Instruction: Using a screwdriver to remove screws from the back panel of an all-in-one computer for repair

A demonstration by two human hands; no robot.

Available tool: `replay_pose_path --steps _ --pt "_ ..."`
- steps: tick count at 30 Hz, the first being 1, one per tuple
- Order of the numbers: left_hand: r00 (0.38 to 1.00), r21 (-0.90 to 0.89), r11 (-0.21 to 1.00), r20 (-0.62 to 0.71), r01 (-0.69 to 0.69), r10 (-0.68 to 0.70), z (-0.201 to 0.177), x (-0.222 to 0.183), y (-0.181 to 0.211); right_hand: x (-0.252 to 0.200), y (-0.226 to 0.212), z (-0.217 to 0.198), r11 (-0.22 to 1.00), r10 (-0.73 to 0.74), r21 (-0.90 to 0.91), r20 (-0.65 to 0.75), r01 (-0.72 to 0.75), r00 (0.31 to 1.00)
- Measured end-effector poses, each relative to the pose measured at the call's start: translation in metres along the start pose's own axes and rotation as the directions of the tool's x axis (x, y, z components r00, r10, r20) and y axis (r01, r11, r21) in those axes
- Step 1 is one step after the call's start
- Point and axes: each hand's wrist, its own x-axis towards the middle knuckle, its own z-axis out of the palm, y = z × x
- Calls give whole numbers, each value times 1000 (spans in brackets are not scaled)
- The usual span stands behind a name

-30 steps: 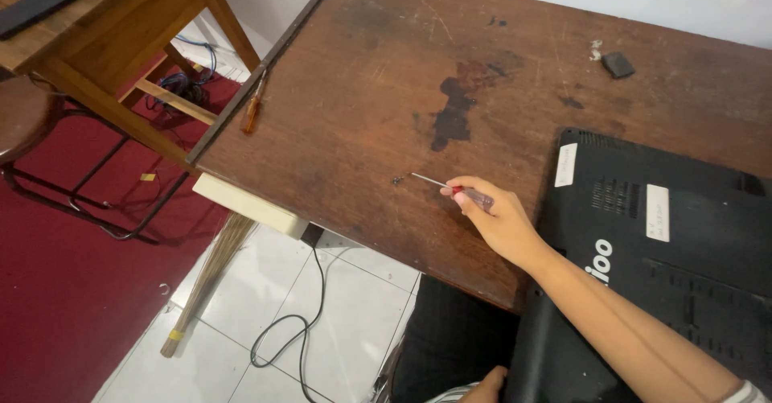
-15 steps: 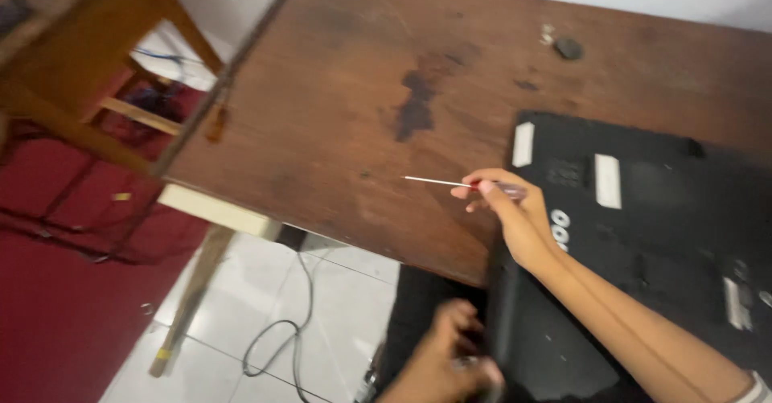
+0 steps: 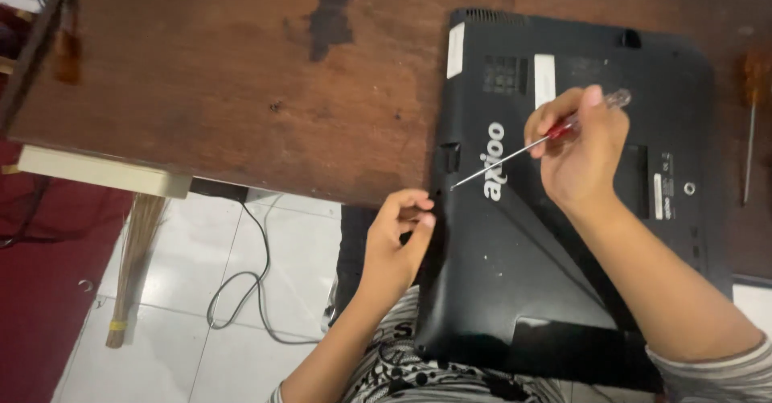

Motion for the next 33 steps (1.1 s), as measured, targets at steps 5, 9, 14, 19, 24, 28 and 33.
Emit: replay_pose_path --steps 5,9,14,19,24,28,33 --pt "994 -2 996 63 -88 88 10 -3 26 -5 -6 2 999 -41 -8 23 42 999" --pt "996 50 997 67 -58 54 14 -3 40 -8 -12 6 994 -18 -110 62 25 998" --pt "988 108 984 79 -139 131 15 -5 47 -11 -13 7 992 -17 -124 87 28 996" --pt "969 151 958 88 -243 232 13 -4 41 -14 -15 9 987 -45 -147 116 62 992" --pt "918 346 851 133 -396 373 8 0 39 -19 -19 10 977 -116 -156 198 148 973" --pt "876 439 763 156 -475 456 5 3 40 -26 -26 15 947 -140 -238 295 215 945" --pt "840 479 704 157 -525 519 5 9 33 -25 -31 23 887 -280 -262 351 381 894"
